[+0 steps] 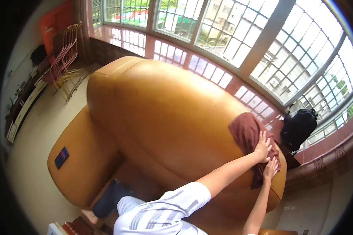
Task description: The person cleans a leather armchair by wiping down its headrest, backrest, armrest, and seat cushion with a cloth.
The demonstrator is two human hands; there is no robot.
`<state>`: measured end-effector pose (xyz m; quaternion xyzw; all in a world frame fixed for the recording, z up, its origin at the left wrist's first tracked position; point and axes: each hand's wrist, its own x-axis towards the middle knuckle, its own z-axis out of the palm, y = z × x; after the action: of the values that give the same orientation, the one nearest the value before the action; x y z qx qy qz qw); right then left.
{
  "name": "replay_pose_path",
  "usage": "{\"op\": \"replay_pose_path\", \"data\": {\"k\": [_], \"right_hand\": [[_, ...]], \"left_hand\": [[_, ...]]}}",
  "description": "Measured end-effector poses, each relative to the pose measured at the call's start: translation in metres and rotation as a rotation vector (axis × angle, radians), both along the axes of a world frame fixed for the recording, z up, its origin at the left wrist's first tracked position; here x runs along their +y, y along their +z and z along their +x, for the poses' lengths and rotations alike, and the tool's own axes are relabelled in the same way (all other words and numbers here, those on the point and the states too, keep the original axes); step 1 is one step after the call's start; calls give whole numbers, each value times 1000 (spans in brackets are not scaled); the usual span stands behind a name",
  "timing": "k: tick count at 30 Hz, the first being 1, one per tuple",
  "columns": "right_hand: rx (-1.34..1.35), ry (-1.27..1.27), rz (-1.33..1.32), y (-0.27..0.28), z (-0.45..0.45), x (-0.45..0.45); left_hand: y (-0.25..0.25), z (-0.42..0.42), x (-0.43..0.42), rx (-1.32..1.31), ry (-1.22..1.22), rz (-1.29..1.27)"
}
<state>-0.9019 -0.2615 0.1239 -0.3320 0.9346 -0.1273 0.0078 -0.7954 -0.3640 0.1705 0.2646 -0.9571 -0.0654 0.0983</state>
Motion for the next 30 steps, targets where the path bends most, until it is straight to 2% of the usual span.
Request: {"op": "replay_pose_path", "data": {"k": [3, 5, 7, 9, 11, 12, 13, 14, 15, 17, 18, 19, 21, 24, 27, 30], "right_hand": [[62, -62, -33, -13, 39, -13], [232, -83, 7, -19, 77, -36], [398, -37, 63, -18, 135, -64], [556, 50, 62, -17, 198, -98], [652, 59, 46, -21, 240, -154], [679, 121, -10, -12, 276, -176], [689, 199, 3, -1, 313, -200], [695, 302, 0, 6, 349, -221], [777, 397, -21, 4, 376, -245], [782, 529, -24, 12, 419, -277], [770, 543, -70, 11, 419, -287], [752, 550, -107, 6, 414, -292], [679, 614, -191, -1, 394, -295], [660, 691, -209, 1, 383, -294], [639, 818, -264, 0, 366, -296], [630, 851, -268, 4, 358, -300]], "left_hand": [[-13, 36, -15, 43, -75, -57], [-27, 60, -43, 14, -176, -175], [-27, 130, -61, 284, -134, -119], [-25, 225, -79, 496, -505, 160], [-16, 391, -65, 801, -520, 483], [-29, 464, -64, 840, -394, 459], [-52, 536, -57, 893, -126, 397], [-79, 607, -43, 816, 264, 301], [-114, 680, -21, 652, 605, 192], [-179, 813, 54, 308, 1119, 175], [-196, 864, 95, 162, 1382, 183], [-207, 904, 131, 215, 1592, 171], [-222, 948, 177, -11, 2121, 102], [-223, 971, 180, -103, 2155, 292], [-230, 986, 162, -266, 1823, 333], [-245, 1006, 148, -260, 1706, 451]]}}
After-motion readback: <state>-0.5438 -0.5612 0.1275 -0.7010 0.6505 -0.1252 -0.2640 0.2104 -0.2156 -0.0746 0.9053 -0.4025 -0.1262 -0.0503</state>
